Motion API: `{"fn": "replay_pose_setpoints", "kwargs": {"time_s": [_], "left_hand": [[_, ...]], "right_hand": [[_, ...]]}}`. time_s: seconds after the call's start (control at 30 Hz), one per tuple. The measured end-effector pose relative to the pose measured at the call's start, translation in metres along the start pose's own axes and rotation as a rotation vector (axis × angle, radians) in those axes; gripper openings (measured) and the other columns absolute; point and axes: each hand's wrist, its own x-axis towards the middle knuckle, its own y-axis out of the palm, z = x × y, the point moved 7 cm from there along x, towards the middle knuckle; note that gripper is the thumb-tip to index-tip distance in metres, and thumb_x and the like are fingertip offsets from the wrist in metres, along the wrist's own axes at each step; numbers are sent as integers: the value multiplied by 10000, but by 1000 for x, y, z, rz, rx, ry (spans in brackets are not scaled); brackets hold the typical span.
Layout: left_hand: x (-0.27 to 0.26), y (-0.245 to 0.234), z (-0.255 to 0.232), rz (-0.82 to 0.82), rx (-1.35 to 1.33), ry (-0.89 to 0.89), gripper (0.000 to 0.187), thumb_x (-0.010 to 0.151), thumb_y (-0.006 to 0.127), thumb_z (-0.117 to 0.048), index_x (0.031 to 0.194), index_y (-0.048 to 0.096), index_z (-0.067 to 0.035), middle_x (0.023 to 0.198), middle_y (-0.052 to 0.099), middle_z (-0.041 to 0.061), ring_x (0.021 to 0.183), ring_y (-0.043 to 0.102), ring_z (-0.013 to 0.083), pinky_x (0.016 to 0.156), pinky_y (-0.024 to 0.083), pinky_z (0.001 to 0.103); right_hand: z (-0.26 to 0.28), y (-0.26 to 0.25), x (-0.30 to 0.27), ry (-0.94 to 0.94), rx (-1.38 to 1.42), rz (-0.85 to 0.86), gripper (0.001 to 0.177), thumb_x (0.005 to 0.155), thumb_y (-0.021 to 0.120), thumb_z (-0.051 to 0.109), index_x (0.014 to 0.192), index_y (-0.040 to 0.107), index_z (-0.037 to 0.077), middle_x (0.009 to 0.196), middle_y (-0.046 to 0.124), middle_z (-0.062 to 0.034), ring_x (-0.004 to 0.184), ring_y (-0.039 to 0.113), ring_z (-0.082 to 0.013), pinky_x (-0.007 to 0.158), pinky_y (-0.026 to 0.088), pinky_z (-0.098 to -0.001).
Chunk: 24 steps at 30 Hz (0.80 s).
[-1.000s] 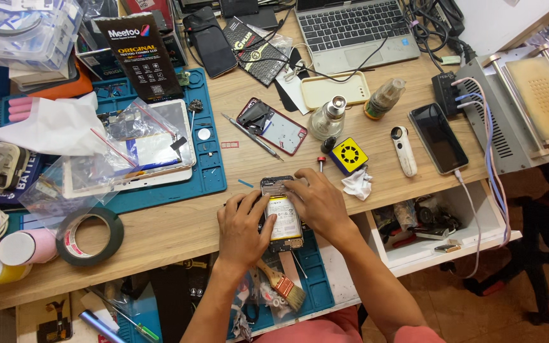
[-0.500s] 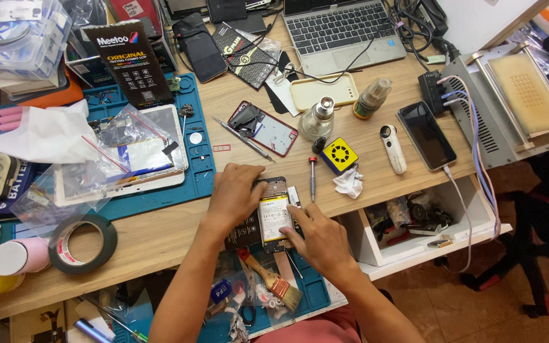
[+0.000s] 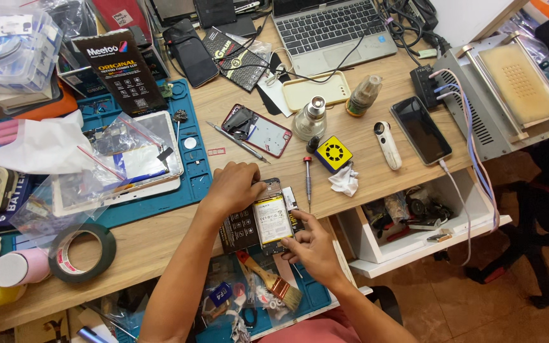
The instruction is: The person works on a disassembled smartphone at a cluttered workbench, handling the battery and internal components. They use a screwdriver to tighten screws on the device's frame and manipulate small parts with their hands.
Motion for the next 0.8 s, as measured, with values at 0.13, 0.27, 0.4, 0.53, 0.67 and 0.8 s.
{"fn": "replay_pose_setpoints", "kwargs": {"time_s": [0.13,0.27,0.4,0.53,0.67,0.8], "left_hand": [[-2,-5,0,47,-46,-27,251,847,528,-369,946,587,-146,1016,615,75,991,515,292,794,374,483],[-17,-21,-8,-39,-315,78,227,815,526,-310,807,645,-118,861,642,50,837,547,225,676,390,383],[-48,-33,-9,-163,-802,26,140,826,569,-249,771,598,-124,709,576,-43,639,465,72,576,378,245],[-64,-1,0,-208,-1361,-1,127,853,582,-155,934,551,-62,720,660,92,612,604,158,496,512,293],[-83,15,1,-375,-1659,-31,254,843,573,-131,1063,550,-7,827,679,128,710,629,190,614,544,314],[-97,29,3,-518,-1719,-115,184,831,590,-137,929,613,16,815,683,129,668,641,201,571,558,323]], "right_hand": [[-11,-3,4,-4,96,7,543,770,638,23,1263,414,63,650,622,-129,547,687,-224,465,556,-239],[1,-4,-4,-35,166,26,561,753,657,17,1268,432,7,626,598,-108,531,688,-252,460,576,-270],[11,-1,-12,-124,177,98,455,745,666,28,1160,519,-85,697,629,-150,531,691,-264,466,598,-292],[18,4,-18,-157,164,145,437,744,668,35,1145,521,-62,696,635,-158,538,695,-262,477,607,-298],[14,12,-19,-163,145,162,399,735,675,29,1107,556,-51,688,640,-143,538,691,-242,509,610,-296],[1,16,-23,-165,113,175,414,736,681,47,1121,553,-31,683,643,-100,636,679,-173,523,603,-285]]}}
